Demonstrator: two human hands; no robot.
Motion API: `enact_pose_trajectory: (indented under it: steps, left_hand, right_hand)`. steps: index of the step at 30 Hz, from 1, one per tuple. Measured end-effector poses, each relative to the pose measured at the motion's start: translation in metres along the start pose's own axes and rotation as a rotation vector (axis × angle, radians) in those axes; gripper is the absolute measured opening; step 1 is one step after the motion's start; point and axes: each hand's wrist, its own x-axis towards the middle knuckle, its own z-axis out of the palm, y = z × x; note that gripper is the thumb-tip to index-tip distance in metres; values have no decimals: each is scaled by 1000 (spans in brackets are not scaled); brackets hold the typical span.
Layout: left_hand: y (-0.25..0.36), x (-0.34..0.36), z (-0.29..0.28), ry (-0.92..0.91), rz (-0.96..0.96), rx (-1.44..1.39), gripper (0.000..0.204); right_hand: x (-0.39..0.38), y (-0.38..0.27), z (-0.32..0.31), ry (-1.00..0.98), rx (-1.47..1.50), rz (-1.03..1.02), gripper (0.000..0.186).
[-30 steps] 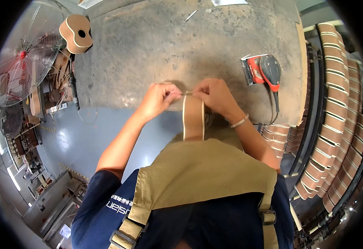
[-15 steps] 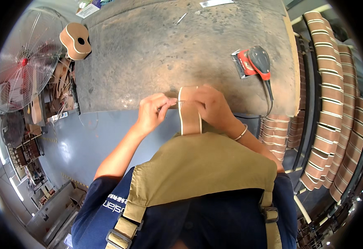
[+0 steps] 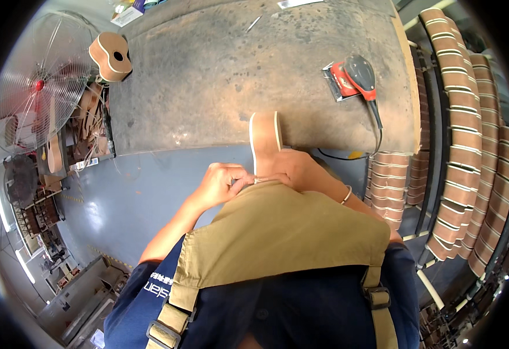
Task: The person sands the sides of a wooden instrument body and marks the edges with a tool, then checks the alignment of the wooden components at the workbench.
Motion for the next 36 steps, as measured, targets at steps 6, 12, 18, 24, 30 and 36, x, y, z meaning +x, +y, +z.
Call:
enact_pose_trajectory:
  steps: [6,12,18,24,30,36]
  left_hand:
    - [13,80,-26,213,10,-21,4]
    - [-62,183,-12,-81,-200,-87,5]
    - [-86,178,-4,-237,-287,-192,7]
    - [-6,113,-23,-10,79,-23,11]
    - [-43,157,-10,17,-99,-52,9]
    - [-29,132,-18,30,133,71,8]
  right_hand:
    - [45,-1,-42,308,-42,291,9]
    - [77,108,-32,280,108,487,18]
    - [71,108,-25,89,62,503,25]
    - [39,16,-39,259,-26,356,32]
    - [61,89,-39,215,-4,312,32]
    - [44,47,-42,231,28,306,39]
